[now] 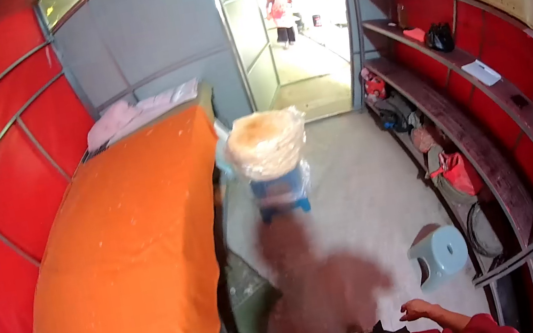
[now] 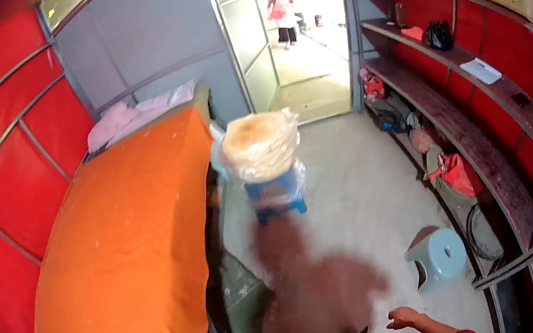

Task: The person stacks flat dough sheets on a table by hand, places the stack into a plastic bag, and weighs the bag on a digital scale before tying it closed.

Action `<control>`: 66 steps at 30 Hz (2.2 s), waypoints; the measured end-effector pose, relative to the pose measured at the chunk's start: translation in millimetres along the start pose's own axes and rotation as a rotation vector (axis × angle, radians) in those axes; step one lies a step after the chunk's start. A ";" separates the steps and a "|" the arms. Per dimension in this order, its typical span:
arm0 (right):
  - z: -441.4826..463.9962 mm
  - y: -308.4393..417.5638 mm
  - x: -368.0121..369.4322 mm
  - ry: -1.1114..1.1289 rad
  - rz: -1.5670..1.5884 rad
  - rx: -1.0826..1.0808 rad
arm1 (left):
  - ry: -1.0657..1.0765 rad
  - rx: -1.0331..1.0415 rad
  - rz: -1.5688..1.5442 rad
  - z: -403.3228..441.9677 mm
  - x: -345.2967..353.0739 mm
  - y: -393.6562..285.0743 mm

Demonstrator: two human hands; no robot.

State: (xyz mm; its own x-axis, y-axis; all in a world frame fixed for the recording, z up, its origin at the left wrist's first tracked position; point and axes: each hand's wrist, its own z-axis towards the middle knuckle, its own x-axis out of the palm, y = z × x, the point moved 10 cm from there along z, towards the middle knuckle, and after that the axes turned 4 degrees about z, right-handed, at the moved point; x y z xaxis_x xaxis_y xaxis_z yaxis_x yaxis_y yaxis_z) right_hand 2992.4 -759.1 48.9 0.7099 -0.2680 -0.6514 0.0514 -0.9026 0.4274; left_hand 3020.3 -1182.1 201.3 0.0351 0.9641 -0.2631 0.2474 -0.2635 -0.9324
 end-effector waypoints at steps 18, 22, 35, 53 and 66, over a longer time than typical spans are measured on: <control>314.3 -80.0 -350.7 -0.196 0.833 0.200 | -0.422 -0.641 -1.036 462.6 -45.0 -23.8; 355.8 -70.8 -478.2 -0.514 1.189 0.129 | -0.449 -0.610 -1.014 560.3 -63.9 -42.2; 704.2 -2.2 -779.2 -0.781 0.601 0.204 | -0.674 -0.802 -0.828 758.3 -75.1 -61.3; 850.8 130.1 -783.4 0.055 2.075 -0.263 | -0.732 -0.291 -0.626 1000.3 -196.8 -32.6; 680.6 142.4 -750.8 0.280 1.635 -0.144 | -0.450 -0.320 -0.757 899.0 -168.7 -125.1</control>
State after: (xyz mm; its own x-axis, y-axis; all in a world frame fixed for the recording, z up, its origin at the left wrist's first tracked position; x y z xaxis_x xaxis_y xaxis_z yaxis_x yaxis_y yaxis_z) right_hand 1988.7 -915.6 172.1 0.1715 -0.7573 0.6302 -0.7748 0.2914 0.5611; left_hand 2113.0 -1340.9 139.6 -0.6054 0.7548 0.2525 0.3083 0.5149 -0.7999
